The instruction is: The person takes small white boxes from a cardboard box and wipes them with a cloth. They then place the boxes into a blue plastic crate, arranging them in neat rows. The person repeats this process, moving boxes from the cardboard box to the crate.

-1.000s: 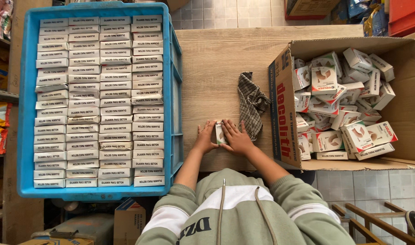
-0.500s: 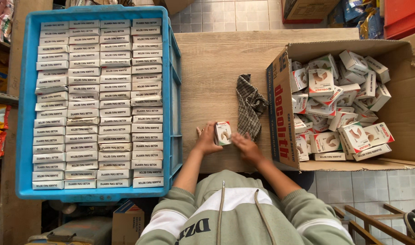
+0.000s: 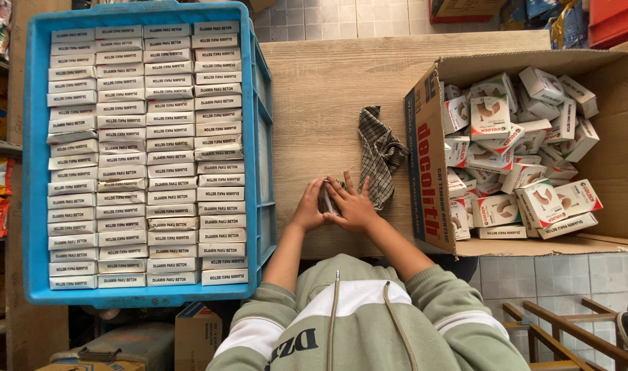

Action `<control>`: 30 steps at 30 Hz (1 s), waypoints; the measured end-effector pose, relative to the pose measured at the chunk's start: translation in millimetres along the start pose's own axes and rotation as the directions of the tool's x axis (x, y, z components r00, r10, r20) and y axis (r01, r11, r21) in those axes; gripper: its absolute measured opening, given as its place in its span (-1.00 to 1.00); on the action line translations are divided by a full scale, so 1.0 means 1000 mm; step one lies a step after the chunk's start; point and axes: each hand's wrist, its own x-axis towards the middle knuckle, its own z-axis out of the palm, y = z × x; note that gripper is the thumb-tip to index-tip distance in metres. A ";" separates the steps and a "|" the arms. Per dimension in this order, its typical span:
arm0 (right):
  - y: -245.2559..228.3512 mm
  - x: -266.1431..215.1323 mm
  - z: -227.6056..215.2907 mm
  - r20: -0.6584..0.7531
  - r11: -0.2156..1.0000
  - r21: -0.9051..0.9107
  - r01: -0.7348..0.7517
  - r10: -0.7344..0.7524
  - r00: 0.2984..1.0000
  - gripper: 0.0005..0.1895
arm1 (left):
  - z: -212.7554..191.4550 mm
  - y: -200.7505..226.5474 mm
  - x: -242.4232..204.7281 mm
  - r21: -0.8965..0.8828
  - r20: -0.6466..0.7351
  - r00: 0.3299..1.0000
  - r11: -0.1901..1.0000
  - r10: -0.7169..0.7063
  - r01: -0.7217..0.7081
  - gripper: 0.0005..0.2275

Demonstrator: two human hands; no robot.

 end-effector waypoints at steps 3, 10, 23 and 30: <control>-0.006 0.001 0.018 -0.040 1.000 0.024 -0.018 0.019 0.999 -0.10 | 0.005 -0.029 -0.003 -0.046 0.044 0.996 0.996 -0.076 0.078 0.04; 0.004 -0.024 0.022 -0.097 0.985 -0.073 0.159 -0.166 0.981 -0.27 | -0.008 -0.002 -0.002 -0.096 0.006 0.998 0.993 -0.070 0.070 -0.01; 0.031 -0.055 0.051 -0.353 0.911 0.338 0.236 -0.110 0.929 -0.46 | -0.006 0.021 0.005 0.320 0.136 0.975 0.939 -0.176 0.125 0.01; 0.041 -0.056 0.038 -0.448 0.891 0.453 -0.023 0.249 0.859 -0.51 | -0.025 0.078 -0.009 0.534 0.218 0.914 0.826 -0.341 0.181 0.26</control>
